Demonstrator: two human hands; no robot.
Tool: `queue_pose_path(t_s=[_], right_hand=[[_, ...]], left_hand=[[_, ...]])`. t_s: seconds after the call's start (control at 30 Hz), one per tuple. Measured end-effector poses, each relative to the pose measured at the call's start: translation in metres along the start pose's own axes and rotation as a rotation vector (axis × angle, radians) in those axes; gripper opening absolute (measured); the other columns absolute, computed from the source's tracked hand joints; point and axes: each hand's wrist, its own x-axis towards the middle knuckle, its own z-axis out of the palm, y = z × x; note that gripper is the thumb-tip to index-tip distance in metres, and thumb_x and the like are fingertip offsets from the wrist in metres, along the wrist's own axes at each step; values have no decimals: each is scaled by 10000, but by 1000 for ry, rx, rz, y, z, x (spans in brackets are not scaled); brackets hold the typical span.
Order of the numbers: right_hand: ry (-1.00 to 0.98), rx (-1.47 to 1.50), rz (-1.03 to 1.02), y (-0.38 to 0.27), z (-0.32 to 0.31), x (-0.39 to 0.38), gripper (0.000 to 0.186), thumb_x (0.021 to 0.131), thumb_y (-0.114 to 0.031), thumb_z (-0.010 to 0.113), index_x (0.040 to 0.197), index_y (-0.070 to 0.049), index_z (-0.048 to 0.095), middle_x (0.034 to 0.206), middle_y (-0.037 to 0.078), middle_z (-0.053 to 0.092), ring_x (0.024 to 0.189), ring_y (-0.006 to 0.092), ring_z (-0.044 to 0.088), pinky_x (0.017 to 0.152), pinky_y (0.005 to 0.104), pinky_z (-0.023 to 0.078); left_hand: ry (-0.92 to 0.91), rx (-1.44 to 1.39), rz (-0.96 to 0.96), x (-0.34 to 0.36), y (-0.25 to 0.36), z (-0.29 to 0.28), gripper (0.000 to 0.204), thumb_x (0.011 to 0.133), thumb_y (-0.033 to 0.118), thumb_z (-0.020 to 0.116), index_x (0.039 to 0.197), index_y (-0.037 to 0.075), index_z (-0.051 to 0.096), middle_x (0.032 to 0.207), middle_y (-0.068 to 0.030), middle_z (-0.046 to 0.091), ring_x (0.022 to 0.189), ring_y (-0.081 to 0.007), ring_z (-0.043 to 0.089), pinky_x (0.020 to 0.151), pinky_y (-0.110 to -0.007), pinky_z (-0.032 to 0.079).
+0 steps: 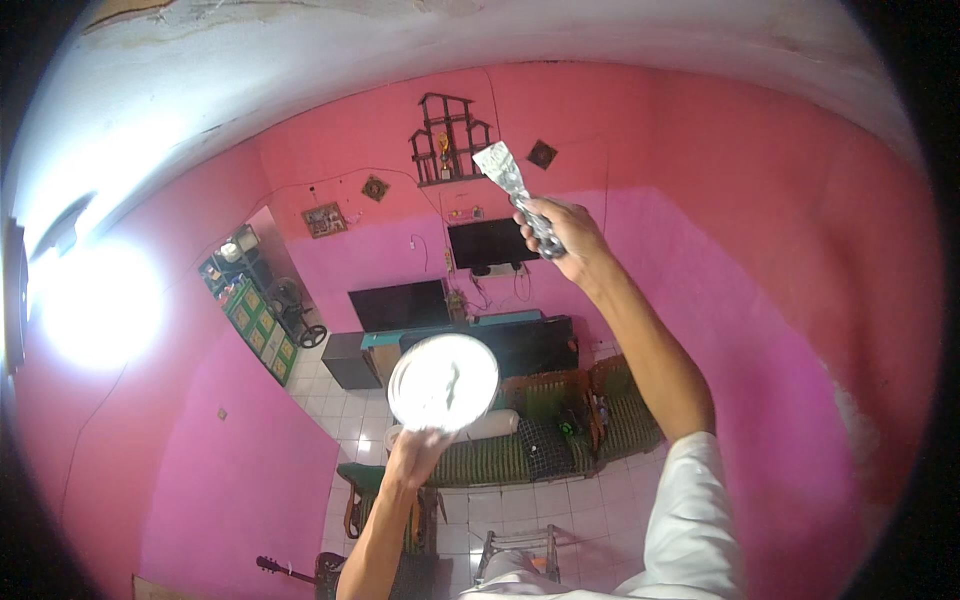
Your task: The person applies patching compound to a damaged area of the ceiling using a putty knife, holding a small plate with the compound in one hand while scraping and smoothing the material over the exposed wood and plaster surface.
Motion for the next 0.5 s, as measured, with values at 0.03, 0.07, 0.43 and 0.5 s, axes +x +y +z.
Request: queue_pose_path(t_s=[0.03, 0.07, 0.43, 0.5], right_hand=[[-6, 0, -5, 1, 6, 15, 255, 790, -150, 607, 957, 32, 547, 778, 95, 594, 587, 125, 551, 460, 219, 456], [-22, 46, -52, -2, 11, 31, 248, 786, -139, 610, 948, 37, 547, 778, 98, 597, 585, 129, 554, 462, 223, 458], [-99, 316, -331, -76, 93, 110, 146, 798, -61, 588, 900, 24, 527, 811, 127, 585, 691, 175, 584, 533, 239, 498], [-130, 312, -341, -87, 101, 105, 135, 800, -54, 583, 896, 22, 525, 815, 127, 582, 702, 181, 585, 539, 244, 500]], left_hand=[[69, 46, 11, -24, 1, -11, 624, 722, -26, 531, 1282, -37, 257, 1212, -153, 408, 1060, -249, 467, 970, -476, 361], [138, 98, 18, -51, 4, -16, 637, 719, -26, 534, 1286, -41, 243, 1206, -161, 406, 1063, -253, 464, 970, -477, 361], [825, -16, 196, -328, -39, -118, 477, 762, -21, 501, 1223, -49, 381, 1154, -147, 489, 1054, -253, 475, 981, -400, 382], [859, -47, 234, -346, -46, -117, 468, 765, -23, 497, 1218, -51, 385, 1147, -145, 493, 1049, -251, 478, 983, -399, 380]])
